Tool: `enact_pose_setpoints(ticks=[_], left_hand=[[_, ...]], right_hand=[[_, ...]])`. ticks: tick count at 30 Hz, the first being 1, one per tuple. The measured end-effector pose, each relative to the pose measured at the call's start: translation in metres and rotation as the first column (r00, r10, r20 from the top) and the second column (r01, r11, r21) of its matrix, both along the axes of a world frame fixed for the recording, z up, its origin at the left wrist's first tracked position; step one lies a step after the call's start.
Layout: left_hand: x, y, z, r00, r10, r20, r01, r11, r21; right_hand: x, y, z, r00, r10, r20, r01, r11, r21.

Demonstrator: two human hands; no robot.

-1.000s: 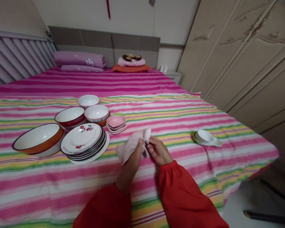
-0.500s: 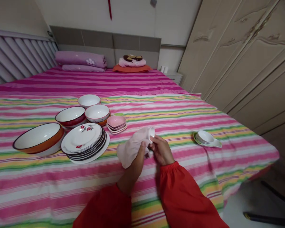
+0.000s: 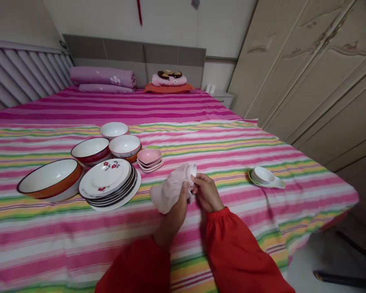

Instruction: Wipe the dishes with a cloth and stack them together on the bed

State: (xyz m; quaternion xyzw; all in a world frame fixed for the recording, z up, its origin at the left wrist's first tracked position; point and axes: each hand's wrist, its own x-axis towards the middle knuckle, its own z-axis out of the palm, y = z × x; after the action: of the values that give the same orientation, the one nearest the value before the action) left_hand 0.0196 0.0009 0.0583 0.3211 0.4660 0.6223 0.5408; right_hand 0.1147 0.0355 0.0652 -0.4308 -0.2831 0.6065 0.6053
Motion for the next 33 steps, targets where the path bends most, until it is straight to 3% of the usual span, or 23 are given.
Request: enact_pose_setpoints(ticks=[3,8,10,15,20,22,24,29,33], left_hand=[[0.006,-0.004,-0.003,0.999,-0.017,-0.031,0.017,1.000,0.003],[-0.005,0.010,0.006,0.964,-0.025,0.265,0.024,1.000,0.006],[-0.008,0.015,0.009,0.933,-0.035,0.359,0.026,0.999,0.030],[0.001,0.015,0.003,0.891,-0.147,0.430,0.132,0.989,0.066],[0.010,0.011,-0.006,0.897,-0.125,0.424,0.136,0.991,0.005],[0.008,0.011,-0.003,0.892,-0.079,0.444,0.084,0.996,0.009],[0.002,0.013,0.001,0.888,-0.027,0.459,0.016,0.999,0.028],[-0.011,0.019,0.010,0.875,0.002,0.483,0.015,0.999,-0.033],[-0.002,0.013,0.011,0.831,-0.118,0.543,0.165,0.985,-0.039]], right_hand=[[0.005,0.003,-0.001,0.997,-0.074,-0.015,0.074,0.997,0.005],[-0.001,-0.003,0.003,0.985,0.170,0.027,-0.171,0.984,0.048],[-0.006,-0.005,0.004,0.981,0.193,0.002,-0.193,0.979,0.070],[-0.009,-0.004,0.003,1.000,0.006,-0.022,-0.005,0.996,0.087],[0.000,0.001,0.004,0.971,-0.204,0.128,0.184,0.971,0.155],[0.002,0.002,0.006,0.944,-0.274,0.182,0.243,0.954,0.175],[0.002,0.002,0.007,0.935,-0.268,0.231,0.230,0.957,0.179],[-0.004,-0.002,0.003,0.965,-0.003,0.264,-0.044,0.984,0.174],[-0.001,0.000,0.003,0.969,-0.139,0.205,0.098,0.975,0.199]])
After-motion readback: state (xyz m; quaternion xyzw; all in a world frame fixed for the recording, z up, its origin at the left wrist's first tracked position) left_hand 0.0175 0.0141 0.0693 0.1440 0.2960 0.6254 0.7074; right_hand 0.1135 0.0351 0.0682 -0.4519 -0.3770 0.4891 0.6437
